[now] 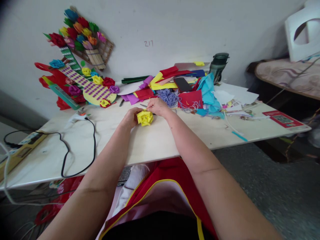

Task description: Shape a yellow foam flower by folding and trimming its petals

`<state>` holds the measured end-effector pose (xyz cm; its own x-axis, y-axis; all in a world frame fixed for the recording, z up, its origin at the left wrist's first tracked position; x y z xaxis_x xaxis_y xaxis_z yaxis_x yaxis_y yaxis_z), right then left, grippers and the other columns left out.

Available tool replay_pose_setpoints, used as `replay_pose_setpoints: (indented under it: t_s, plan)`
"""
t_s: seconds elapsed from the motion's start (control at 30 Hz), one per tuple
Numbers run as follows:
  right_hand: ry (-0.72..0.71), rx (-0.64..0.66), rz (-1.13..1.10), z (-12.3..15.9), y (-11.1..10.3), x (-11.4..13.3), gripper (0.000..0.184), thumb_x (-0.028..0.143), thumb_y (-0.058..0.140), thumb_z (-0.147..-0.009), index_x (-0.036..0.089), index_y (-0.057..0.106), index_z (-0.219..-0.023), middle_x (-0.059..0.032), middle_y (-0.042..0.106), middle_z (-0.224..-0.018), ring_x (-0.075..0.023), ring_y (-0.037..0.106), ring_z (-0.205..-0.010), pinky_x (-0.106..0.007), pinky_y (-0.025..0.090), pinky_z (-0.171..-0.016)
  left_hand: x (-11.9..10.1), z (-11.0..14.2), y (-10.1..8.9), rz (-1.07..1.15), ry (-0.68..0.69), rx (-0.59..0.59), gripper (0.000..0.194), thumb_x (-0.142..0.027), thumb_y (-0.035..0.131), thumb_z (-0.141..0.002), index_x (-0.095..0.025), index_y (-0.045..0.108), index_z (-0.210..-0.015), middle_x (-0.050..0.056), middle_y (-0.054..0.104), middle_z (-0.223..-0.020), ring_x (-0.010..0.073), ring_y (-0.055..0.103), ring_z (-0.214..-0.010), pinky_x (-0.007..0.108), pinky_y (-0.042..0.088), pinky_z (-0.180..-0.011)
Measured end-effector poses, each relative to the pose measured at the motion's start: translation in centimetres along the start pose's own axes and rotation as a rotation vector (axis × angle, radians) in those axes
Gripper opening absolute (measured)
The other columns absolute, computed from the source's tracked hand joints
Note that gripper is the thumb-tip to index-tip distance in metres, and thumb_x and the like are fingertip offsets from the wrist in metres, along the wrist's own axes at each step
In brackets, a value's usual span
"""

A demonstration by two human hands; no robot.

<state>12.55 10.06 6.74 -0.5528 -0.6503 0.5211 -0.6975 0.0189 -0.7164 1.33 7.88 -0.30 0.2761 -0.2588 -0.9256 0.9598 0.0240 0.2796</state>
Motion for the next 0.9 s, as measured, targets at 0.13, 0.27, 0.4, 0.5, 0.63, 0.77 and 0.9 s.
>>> replay_pose_setpoints:
  t_s: [0.13, 0.27, 0.4, 0.5, 0.63, 0.77, 0.9]
  plan:
    - [-0.010, -0.017, -0.002, 0.0, 0.0, -0.1, 0.013, 0.015, 0.068, -0.071, 0.018, 0.080, -0.074, -0.0047, 0.073, -0.088, -0.0155, 0.065, -0.079, -0.026, 0.048, -0.074, 0.1, -0.1, 0.0, 0.028, -0.014, -0.016, 0.009, -0.021, 0.060, -0.069, -0.014, 0.063, -0.074, 0.004, 0.066, -0.064, 0.0169, 0.063, -0.060, 0.028, 0.054, -0.062]
    - [-0.012, -0.040, -0.020, -0.1, 0.0, -0.3, 0.011, 0.016, 0.069, -0.069, 0.018, 0.080, -0.073, -0.0039, 0.073, -0.086, -0.0150, 0.065, -0.078, -0.025, 0.049, -0.073, 0.1, -0.2, 0.1, 0.019, -0.006, -0.005, 0.011, -0.021, 0.062, -0.072, -0.011, 0.064, -0.077, 0.006, 0.067, -0.068, 0.0174, 0.065, -0.062, 0.028, 0.054, -0.063]
    - [-0.020, -0.069, -0.052, -0.1, -0.1, -0.3, 0.010, 0.015, 0.070, -0.067, 0.019, 0.079, -0.069, -0.0036, 0.073, -0.083, -0.0155, 0.065, -0.077, -0.026, 0.050, -0.072, 0.2, -0.6, -0.1, -0.010, 0.010, 0.006, 0.011, -0.020, 0.064, -0.071, -0.010, 0.064, -0.077, 0.007, 0.068, -0.069, 0.0176, 0.066, -0.062, 0.028, 0.054, -0.062]
    - [-0.029, -0.079, -0.075, -0.1, -0.1, -0.3, 0.009, 0.014, 0.071, -0.065, 0.018, 0.078, -0.067, -0.0038, 0.073, -0.081, -0.0158, 0.065, -0.076, -0.026, 0.051, -0.072, 0.2, -0.8, -0.3, -0.043, 0.025, 0.008, 0.013, -0.021, 0.068, -0.069, -0.011, 0.064, -0.074, 0.007, 0.068, -0.068, 0.0171, 0.065, -0.059, 0.027, 0.053, -0.058]
    - [0.007, -0.075, -0.106, -0.2, 0.0, -0.7, 0.009, 0.012, 0.070, -0.063, 0.016, 0.077, -0.065, -0.0043, 0.072, -0.079, -0.0158, 0.064, -0.075, -0.026, 0.050, -0.071, 0.0, -0.6, -0.3, -0.064, 0.033, 0.018, 0.011, -0.020, 0.068, -0.067, -0.010, 0.064, -0.070, 0.007, 0.068, -0.066, 0.0165, 0.064, -0.057, 0.026, 0.051, -0.055]
    - [0.084, -0.024, -0.153, 0.0, 0.3, -1.1, 0.010, 0.012, 0.068, -0.061, 0.015, 0.076, -0.064, -0.0036, 0.071, -0.074, -0.0154, 0.063, -0.072, -0.025, 0.049, -0.069, -0.2, -0.1, -0.2, -0.079, 0.037, 0.007, 0.007, -0.017, 0.066, -0.067, -0.010, 0.064, -0.067, 0.006, 0.067, -0.063, 0.0166, 0.063, -0.056, 0.027, 0.052, -0.055]
    - [0.137, 0.034, -0.214, 0.6, 0.2, -0.7, 0.014, 0.017, 0.063, -0.065, 0.012, 0.076, -0.068, -0.0041, 0.070, -0.072, -0.0147, 0.061, -0.070, -0.024, 0.046, -0.066, -0.2, -0.2, -0.3, -0.091, 0.052, 0.002, 0.007, -0.017, 0.067, -0.066, -0.011, 0.063, -0.065, 0.006, 0.066, -0.062, 0.0172, 0.063, -0.057, 0.028, 0.053, -0.057]
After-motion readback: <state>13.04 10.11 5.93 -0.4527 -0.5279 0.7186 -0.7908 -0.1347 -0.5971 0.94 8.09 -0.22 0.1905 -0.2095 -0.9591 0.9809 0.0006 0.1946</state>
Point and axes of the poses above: each hand's wrist, its own z-axis away from the middle knuckle, its own y-axis out of the palm, x = y × z, the point moved 9 cm from there along -z, towards the middle knuckle
